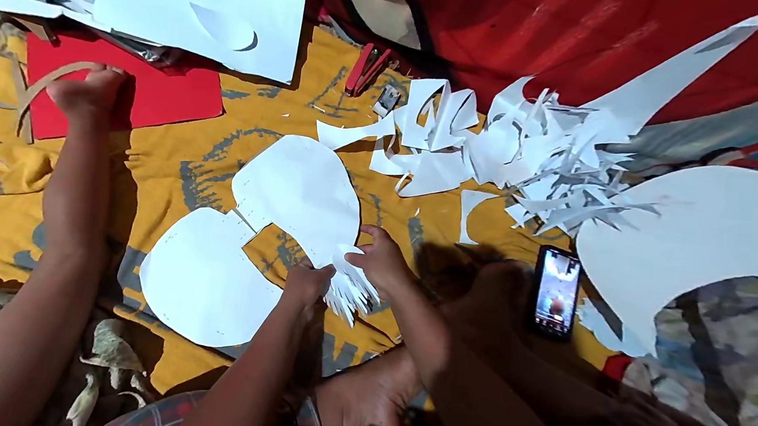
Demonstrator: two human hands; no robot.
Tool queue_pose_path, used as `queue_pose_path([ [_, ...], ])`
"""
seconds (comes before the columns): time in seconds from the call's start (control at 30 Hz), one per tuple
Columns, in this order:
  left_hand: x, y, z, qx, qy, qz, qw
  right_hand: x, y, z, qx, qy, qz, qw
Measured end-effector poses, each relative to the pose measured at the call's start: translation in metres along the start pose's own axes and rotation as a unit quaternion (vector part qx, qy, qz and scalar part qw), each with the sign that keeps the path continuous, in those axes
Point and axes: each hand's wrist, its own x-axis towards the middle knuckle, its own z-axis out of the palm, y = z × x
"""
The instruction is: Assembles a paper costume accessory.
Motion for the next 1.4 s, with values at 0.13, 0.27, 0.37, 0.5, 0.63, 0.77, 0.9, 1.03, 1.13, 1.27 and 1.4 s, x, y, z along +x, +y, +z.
queue_pose_path([
  [0.13, -0.001, 0.003, -0.004, -0.038, -0.026, -0.01, 0.999, -0.001, -0.002, 0.001, 0.001, 0.005, 0.004, 1.0],
  [0.27, -0.001, 0.002, 0.004, -0.034, 0.011, 0.002, 0.999, -0.005, -0.001, 0.002, 0.021, 0.002, -0.001, 1.0],
  [0.37, 0.0, 0.001, 0.01, -0.014, 0.05, -0.002, 0.999, -0.005, 0.001, 0.0, 0.035, -0.001, -0.002, 0.999],
  [0.5, 0.002, 0.0, 0.009, -0.024, 0.049, -0.003, 0.999, 0.0, 0.007, -0.011, 0.048, -0.075, -0.005, 0.996],
  [0.63, 0.001, 0.002, 0.01, -0.006, 0.055, -0.011, 0.998, 0.008, 0.019, -0.031, -0.04, -0.134, 0.002, 0.99],
  [0.77, 0.0, 0.003, 0.013, 0.019, 0.076, -0.009, 0.997, 0.006, 0.026, -0.055, -0.03, -0.065, -0.014, 0.997],
  [0.9, -0.001, 0.005, 0.016, 0.064, 0.094, -0.015, 0.993, -0.007, 0.029, -0.056, -0.078, 0.053, -0.175, 0.98],
  [1.03, 0.0, 0.008, 0.019, 0.135, 0.113, -0.02, 0.984, -0.034, 0.047, -0.028, -0.414, -0.13, -0.325, 0.84],
  [1.13, 0.003, 0.007, 0.021, 0.187, 0.125, -0.021, 0.974, -0.047, 0.055, -0.027, -0.558, -0.26, -0.288, 0.733],
  [1.27, 0.003, 0.006, 0.022, 0.197, 0.133, -0.017, 0.971, -0.058, 0.036, -0.046, -0.604, -0.357, -0.218, 0.678],
  [1.4, 0.0, 0.008, 0.025, 0.175, 0.138, -0.02, 0.975, -0.074, 0.023, -0.075, -0.635, -0.435, -0.136, 0.624],
])
